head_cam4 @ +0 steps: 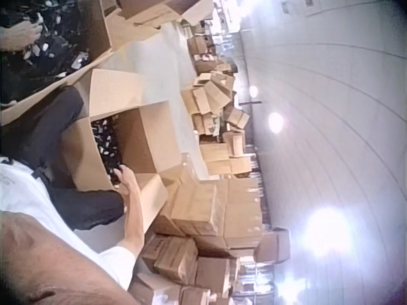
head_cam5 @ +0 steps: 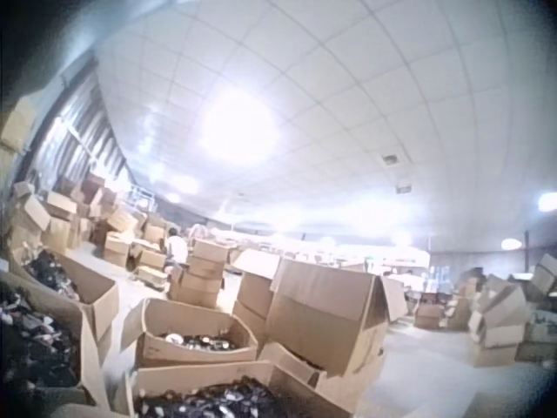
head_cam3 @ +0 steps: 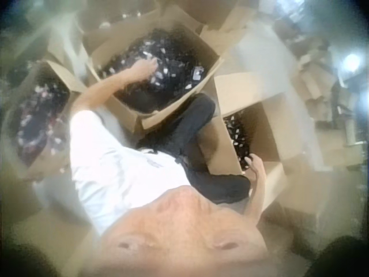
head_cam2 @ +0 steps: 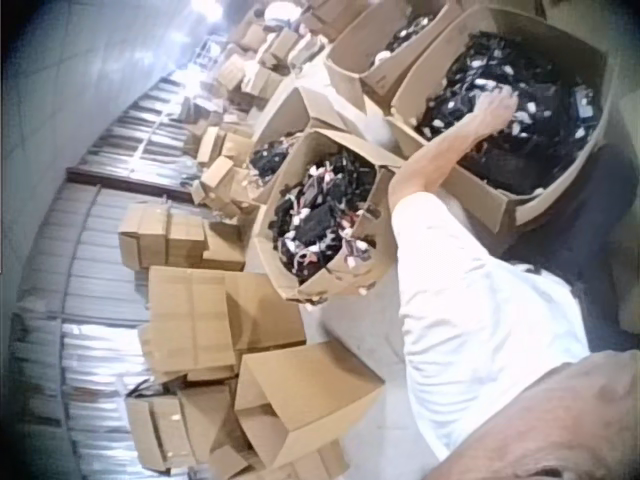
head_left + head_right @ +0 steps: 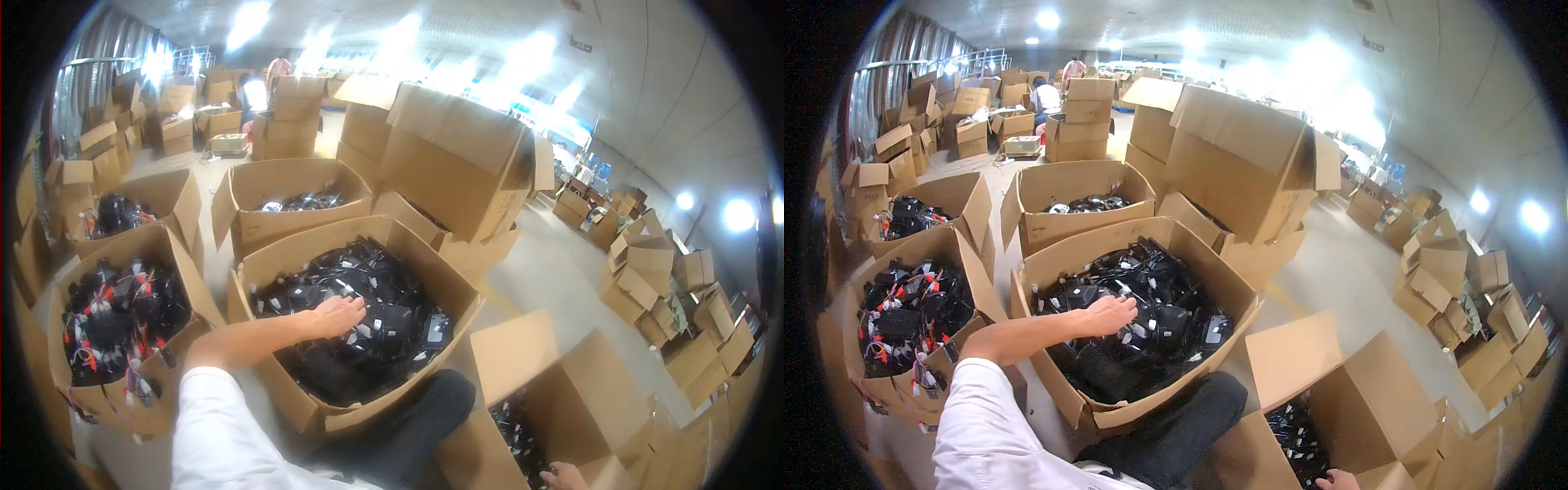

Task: The person packs electronic components and wiring harnesses into cardboard boxes by hand.

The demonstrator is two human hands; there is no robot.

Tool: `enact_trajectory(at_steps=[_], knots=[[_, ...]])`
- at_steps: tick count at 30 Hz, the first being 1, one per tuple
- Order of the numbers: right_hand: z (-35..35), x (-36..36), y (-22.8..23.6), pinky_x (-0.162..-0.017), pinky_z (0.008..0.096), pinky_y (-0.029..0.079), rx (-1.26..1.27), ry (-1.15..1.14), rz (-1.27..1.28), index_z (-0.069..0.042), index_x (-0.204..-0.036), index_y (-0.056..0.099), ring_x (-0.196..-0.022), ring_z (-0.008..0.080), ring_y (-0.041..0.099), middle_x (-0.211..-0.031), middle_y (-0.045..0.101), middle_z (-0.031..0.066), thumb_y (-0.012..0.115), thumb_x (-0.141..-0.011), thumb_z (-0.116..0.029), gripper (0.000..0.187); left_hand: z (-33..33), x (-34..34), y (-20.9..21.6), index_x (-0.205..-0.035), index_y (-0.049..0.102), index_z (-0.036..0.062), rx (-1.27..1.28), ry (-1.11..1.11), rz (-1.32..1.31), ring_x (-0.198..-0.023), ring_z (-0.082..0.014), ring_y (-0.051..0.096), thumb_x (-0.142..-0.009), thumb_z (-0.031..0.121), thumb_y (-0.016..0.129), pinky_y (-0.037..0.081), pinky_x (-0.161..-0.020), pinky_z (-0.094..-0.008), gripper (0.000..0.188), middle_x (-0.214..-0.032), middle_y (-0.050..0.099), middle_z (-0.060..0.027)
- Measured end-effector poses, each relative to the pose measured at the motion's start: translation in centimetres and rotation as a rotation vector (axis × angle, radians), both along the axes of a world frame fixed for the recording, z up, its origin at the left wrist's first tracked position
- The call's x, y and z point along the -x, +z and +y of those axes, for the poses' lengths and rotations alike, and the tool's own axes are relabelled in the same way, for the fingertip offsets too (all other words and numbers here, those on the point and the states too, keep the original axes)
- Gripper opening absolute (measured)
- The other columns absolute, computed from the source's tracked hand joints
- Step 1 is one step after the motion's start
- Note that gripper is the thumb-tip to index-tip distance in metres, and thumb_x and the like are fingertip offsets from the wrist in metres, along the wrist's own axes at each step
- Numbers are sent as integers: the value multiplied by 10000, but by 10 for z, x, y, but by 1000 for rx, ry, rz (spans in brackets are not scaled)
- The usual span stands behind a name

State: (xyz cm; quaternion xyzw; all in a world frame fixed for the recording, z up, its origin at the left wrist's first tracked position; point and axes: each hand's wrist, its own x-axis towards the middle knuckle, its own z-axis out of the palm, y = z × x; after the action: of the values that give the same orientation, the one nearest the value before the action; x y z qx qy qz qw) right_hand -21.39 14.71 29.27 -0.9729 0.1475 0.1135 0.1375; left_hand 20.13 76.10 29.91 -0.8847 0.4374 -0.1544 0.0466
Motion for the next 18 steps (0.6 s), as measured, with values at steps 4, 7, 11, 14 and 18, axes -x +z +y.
enact_trajectory(at_steps=[4, 7, 11, 14, 18], knots=[[48, -25, 43, -957, 418, 516, -51, -52, 51, -11, -1236, 665, -1130, 373, 659, -1175, 694, 242, 708, -917, -361, 476, 15, 5, 55, -952, 593, -2, 112, 147, 32, -965, -321, 658, -821, 103, 662, 555, -769, -430, 181, -1005, 592, -165], [55, -52, 49, -876, 423, 533, -58, 40, 24, -13, -1143, 679, -997, 361, 683, -1050, 701, 227, 715, -887, -393, 459, 28, 17, 116, -953, 580, -4, 456, 92, -105, -938, -369, 646, -928, 167, 621, 538, -769, -457, 177, -986, 579, -182], [115, -93, 82, -725, 356, 562, -211, 41, -156, 31, -1121, 666, -773, 189, 682, -865, 709, 178, 748, -883, -280, 400, 17, 30, 173, -968, 564, -13, 752, -46, -8, -931, -412, 619, -977, 192, 588, 508, -811, -475, 206, -996, 572, -193], [172, -148, 101, -843, 332, 560, -332, 205, -410, 40, -1212, 631, -916, 189, 694, -994, 726, 162, 731, -900, -189, 400, -3, 33, 182, -944, 563, -9, 734, -65, 89, -976, -398, 590, -984, 174, 592, 471, -855, -468, 189, -981, 554, -185], [256, -201, 130, -1088, 414, 434, -358, 365, -642, 58, -1403, 488, -1287, 354, 557, -1365, 577, 262, 808, -833, -237, 717, -14, 47, 187, -969, 567, -7, 686, -70, 150, -993, -392, 587, -997, 179, 585, 464, -865, -470, 189, -1007, 568, -190]])
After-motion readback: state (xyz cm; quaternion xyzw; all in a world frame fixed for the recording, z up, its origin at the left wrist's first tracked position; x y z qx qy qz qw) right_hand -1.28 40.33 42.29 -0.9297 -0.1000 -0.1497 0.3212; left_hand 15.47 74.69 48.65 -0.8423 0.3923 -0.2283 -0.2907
